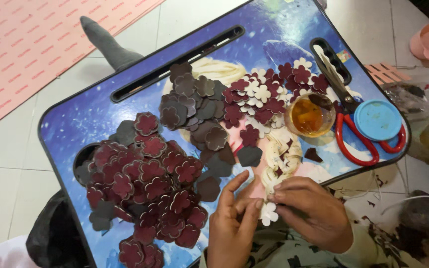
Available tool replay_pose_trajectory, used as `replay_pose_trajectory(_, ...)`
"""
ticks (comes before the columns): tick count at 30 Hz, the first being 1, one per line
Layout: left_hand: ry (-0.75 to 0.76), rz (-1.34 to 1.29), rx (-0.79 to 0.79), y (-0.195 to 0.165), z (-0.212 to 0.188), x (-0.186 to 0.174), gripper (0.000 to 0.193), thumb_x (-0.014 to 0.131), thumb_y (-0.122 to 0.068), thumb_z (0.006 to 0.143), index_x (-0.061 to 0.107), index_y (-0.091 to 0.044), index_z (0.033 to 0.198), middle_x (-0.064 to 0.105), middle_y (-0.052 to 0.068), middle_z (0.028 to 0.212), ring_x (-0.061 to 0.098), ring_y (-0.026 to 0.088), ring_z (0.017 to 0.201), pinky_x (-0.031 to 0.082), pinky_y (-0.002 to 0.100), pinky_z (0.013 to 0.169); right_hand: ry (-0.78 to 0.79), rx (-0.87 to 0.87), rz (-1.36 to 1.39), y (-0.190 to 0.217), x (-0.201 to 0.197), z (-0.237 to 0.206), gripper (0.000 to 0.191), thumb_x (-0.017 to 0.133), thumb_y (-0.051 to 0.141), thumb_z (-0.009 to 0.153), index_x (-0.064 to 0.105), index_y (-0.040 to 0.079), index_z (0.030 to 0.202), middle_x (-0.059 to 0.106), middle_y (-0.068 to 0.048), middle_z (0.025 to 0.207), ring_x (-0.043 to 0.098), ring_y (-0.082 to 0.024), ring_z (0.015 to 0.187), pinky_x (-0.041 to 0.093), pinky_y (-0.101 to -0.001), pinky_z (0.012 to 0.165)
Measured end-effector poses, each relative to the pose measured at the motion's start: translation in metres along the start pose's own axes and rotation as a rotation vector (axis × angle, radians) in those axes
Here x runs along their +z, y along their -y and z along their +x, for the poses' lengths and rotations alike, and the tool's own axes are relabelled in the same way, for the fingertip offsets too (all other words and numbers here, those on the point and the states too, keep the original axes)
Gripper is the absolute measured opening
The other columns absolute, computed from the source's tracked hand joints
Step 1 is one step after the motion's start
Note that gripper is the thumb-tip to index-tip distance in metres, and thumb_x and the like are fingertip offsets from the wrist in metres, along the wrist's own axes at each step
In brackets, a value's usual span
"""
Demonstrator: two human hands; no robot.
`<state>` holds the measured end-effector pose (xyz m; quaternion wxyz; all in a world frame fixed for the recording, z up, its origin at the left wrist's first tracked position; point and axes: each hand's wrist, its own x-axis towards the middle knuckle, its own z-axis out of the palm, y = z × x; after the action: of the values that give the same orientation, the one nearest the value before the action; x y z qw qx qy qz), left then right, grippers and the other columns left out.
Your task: The person sits on the floor with a lap desk covered in flower-shaped fabric cutouts and sorts them by color, picking individual pieces and stacking dark brown, maroon, and white cutouts into separate piles on the desk. A pair of scissors and a small container of glue sit on the desk but are not used.
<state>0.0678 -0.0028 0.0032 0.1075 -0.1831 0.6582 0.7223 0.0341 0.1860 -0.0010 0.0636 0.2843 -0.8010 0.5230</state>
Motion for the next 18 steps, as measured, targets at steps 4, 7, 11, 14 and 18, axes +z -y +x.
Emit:
replay_pose_trajectory(4, 0.023, 0.195, 0.055, -0.005, 0.0, -0.004, 0.049, 0.071, -0.012, 0.093, 0.059, -0.012, 0.14, 0.072, 0.002, 0.065, 0.06, 0.002, 0.062, 0.051, 0.021, 0.059, 0.002, 0.037, 0.067, -0.006, 0.001, -0.004, 0.041, 0.083, -0.003, 0.076, 0.068, 0.003, 0.114, 0.072, -0.012, 0.108, 0.073, -0.023, 0.101, 0.06, -0.031, 0.083)
replay_pose_trajectory(7, 0.034, 0.214, 0.053, -0.005, 0.001, -0.003, 0.047, 0.07, -0.014, 0.092, 0.059, -0.012, 0.138, 0.071, 0.001, 0.064, 0.061, 0.001, 0.061, 0.052, 0.022, 0.059, 0.008, 0.019, 0.113, -0.013, 0.0, -0.008, 0.042, 0.084, -0.003, 0.076, 0.068, 0.003, 0.114, 0.072, -0.012, 0.108, 0.073, -0.022, 0.1, 0.06, -0.03, 0.082)
replay_pose_trajectory(11, 0.03, 0.282, 0.091, 0.003, 0.0, -0.001, 0.043, 0.07, -0.014, 0.094, 0.061, -0.012, 0.136, 0.075, 0.005, 0.072, 0.067, 0.008, 0.063, 0.053, 0.024, 0.059, 0.067, 0.011, 0.176, -0.027, -0.003, -0.018, 0.044, 0.082, -0.006, 0.079, 0.066, 0.003, 0.119, 0.075, -0.008, 0.105, 0.072, -0.021, 0.105, 0.06, -0.0296, 0.087)
replay_pose_trajectory(14, -0.007, 0.447, 0.38, 0.011, -0.01, -0.001, 0.035, 0.072, -0.014, 0.096, 0.064, -0.01, 0.129, 0.077, 0.008, 0.084, 0.077, 0.017, 0.073, 0.059, 0.029, 0.066, -0.038, 0.149, 0.539, -0.036, -0.003, -0.03, 0.052, 0.074, -0.016, 0.079, 0.062, -0.003, 0.128, 0.068, -0.018, 0.114, 0.069, -0.025, 0.103, 0.055, -0.0383, 0.094)
replay_pose_trajectory(18, -0.219, 0.808, 0.704, 0.015, -0.02, -0.004, 0.02, 0.08, -0.017, 0.09, 0.073, -0.012, 0.109, 0.075, 0.007, 0.086, 0.072, 0.023, 0.074, 0.057, 0.036, 0.068, -0.167, 0.178, 0.768, -0.05, -0.009, -0.041, 0.056, 0.066, -0.016, 0.087, 0.055, -0.004, 0.141, 0.069, -0.016, 0.107, 0.065, -0.028, 0.112, 0.054, -0.0463, 0.102)
